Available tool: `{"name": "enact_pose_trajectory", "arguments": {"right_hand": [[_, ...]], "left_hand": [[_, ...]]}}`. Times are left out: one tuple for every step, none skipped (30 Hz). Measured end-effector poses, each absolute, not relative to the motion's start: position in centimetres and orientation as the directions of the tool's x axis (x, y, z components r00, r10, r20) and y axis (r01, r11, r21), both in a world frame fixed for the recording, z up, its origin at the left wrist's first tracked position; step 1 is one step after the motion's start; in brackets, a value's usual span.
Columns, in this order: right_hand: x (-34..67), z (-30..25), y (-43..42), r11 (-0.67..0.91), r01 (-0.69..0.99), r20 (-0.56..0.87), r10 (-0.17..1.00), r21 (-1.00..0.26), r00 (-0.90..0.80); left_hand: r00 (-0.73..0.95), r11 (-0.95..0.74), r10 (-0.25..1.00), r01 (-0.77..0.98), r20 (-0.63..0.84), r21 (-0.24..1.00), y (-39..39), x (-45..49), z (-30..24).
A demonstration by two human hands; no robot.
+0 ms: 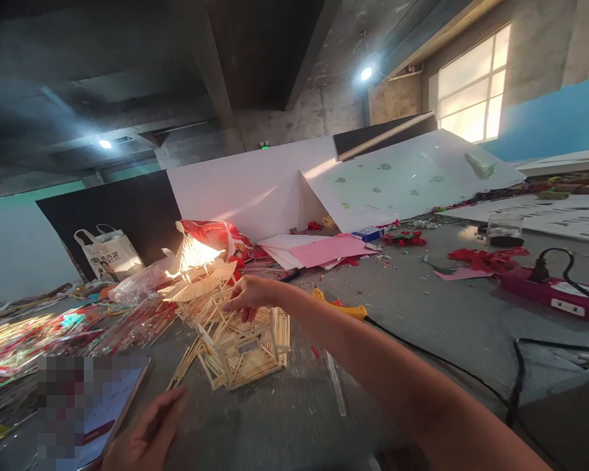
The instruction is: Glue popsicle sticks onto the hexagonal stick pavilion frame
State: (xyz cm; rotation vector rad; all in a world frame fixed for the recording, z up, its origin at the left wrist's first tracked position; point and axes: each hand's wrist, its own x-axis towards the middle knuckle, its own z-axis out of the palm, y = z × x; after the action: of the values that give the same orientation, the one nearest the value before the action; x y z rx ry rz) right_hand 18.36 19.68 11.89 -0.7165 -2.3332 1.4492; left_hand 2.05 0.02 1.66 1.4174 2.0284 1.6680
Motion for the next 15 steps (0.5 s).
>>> {"name": "enact_pose_trajectory", "arguments": {"right_hand": [[18.4, 11.9, 19.7, 0.368, 0.248, -0.003, 0.554, -0.896, -0.832], [18.4, 11.9, 19.6, 0.371, 0.244, 0.001, 0.551, -0.896, -0.834], [18.4, 11.9, 19.6, 0.372, 0.242, 0.002, 0.549, -0.896, -0.836], [18.4, 11.9, 19.6, 0.372, 0.242, 0.002, 0.549, -0.896, -0.836], [18.4, 11.9, 19.5, 0.371, 0.245, 0.000, 0.551, -0.896, -0.834], [18.4, 12.0, 19.5, 0.367, 0.249, -0.004, 0.554, -0.896, -0.832], [18.3, 12.0, 19.4, 0.362, 0.254, -0.009, 0.559, -0.897, -0.829], [18.3, 12.1, 19.4, 0.357, 0.254, -0.011, 0.562, -0.899, -0.827], [18.3, 12.1, 19.3, 0.354, 0.255, -0.011, 0.566, -0.900, -0.825], [18.4, 12.2, 19.3, 0.352, 0.256, -0.011, 0.569, -0.900, -0.822], [18.4, 12.2, 19.3, 0.353, 0.257, -0.010, 0.572, -0.900, -0.820], [18.4, 12.2, 19.2, 0.355, 0.256, -0.009, 0.571, -0.899, -0.821], [18.4, 12.3, 19.2, 0.358, 0.254, -0.006, 0.568, -0.898, -0.823], [18.5, 12.3, 19.2, 0.362, 0.249, -0.003, 0.562, -0.898, -0.827], [18.5, 12.3, 19.2, 0.365, 0.243, 0.001, 0.556, -0.899, -0.831]], "left_hand": [[-0.539, -0.084, 0.733, 0.535, 0.416, 0.841, 0.1, 2.1, 1.9], [-0.535, -0.100, 0.736, 0.520, 0.415, 0.848, 0.2, 2.2, 2.2], [-0.528, -0.116, 0.738, 0.513, 0.419, 0.851, 0.4, 2.3, 2.6], [-0.517, -0.129, 0.742, 0.515, 0.427, 0.847, 0.6, 2.4, 3.0], [-0.496, -0.136, 0.752, 0.528, 0.435, 0.838, 0.8, 2.4, 3.4], [-0.469, -0.142, 0.764, 0.550, 0.444, 0.823, 1.0, 2.5, 3.9], [-0.439, -0.148, 0.776, 0.572, 0.454, 0.806, 1.2, 2.5, 4.3], [-0.412, -0.156, 0.784, 0.594, 0.464, 0.789, 1.5, 2.6, 4.7], [-0.387, -0.164, 0.791, 0.612, 0.473, 0.774, 1.7, 2.7, 5.1], [-0.365, -0.172, 0.797, 0.626, 0.482, 0.760, 2.0, 2.8, 5.3], [-0.350, -0.178, 0.798, 0.640, 0.490, 0.747, 2.3, 2.9, 5.5], [-0.339, -0.183, 0.797, 0.654, 0.500, 0.734, 2.5, 3.0, 5.6], [-0.325, -0.185, 0.798, 0.669, 0.507, 0.720, 2.7, 3.1, 5.7], [-0.316, -0.187, 0.794, 0.686, 0.519, 0.703, 2.9, 3.2, 5.7], [-0.311, -0.188, 0.787, 0.703, 0.534, 0.686, 3.0, 3.4, 5.7]]}}
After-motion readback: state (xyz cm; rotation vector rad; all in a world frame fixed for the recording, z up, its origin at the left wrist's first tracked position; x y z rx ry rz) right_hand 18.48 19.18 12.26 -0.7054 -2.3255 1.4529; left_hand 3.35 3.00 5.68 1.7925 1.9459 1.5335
